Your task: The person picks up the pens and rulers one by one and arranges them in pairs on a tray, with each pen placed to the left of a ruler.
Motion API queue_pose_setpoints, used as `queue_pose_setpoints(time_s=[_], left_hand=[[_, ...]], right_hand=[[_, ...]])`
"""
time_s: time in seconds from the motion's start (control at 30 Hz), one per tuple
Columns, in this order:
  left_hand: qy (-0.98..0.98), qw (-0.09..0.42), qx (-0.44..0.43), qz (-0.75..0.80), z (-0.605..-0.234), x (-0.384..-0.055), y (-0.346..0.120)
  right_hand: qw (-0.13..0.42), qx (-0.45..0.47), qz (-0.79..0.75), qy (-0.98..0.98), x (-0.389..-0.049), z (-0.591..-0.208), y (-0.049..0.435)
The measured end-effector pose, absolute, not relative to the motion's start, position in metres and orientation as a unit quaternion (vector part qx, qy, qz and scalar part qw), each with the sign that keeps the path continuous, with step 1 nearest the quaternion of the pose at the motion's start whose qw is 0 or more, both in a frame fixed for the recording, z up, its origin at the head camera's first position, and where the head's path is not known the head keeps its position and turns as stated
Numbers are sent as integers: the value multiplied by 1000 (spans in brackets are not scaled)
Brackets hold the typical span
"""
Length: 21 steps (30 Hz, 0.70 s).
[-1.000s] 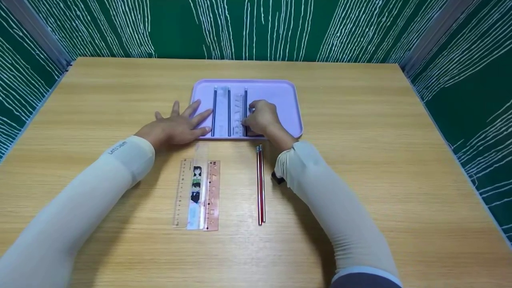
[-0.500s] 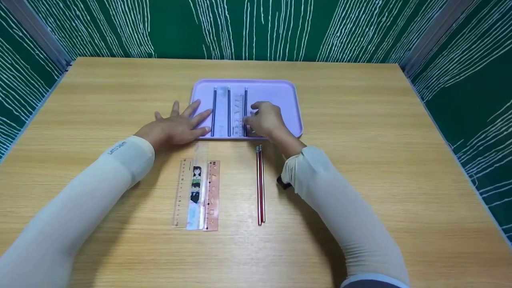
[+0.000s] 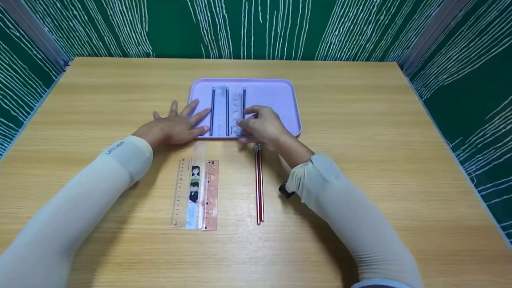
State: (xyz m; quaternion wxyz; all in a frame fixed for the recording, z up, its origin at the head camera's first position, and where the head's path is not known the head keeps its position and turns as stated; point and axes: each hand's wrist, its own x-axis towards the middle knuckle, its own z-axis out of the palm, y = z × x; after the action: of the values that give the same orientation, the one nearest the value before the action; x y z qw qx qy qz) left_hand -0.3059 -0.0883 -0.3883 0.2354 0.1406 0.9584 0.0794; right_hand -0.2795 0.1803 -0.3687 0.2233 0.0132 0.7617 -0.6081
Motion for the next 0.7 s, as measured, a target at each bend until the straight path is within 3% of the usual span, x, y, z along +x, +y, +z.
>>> queue_pose_setpoints(time_s=[0.7], left_hand=[[958,238,138,78,-388,-306,-88]], right_hand=[[287,-56,-606,740,-234,-378,168]])
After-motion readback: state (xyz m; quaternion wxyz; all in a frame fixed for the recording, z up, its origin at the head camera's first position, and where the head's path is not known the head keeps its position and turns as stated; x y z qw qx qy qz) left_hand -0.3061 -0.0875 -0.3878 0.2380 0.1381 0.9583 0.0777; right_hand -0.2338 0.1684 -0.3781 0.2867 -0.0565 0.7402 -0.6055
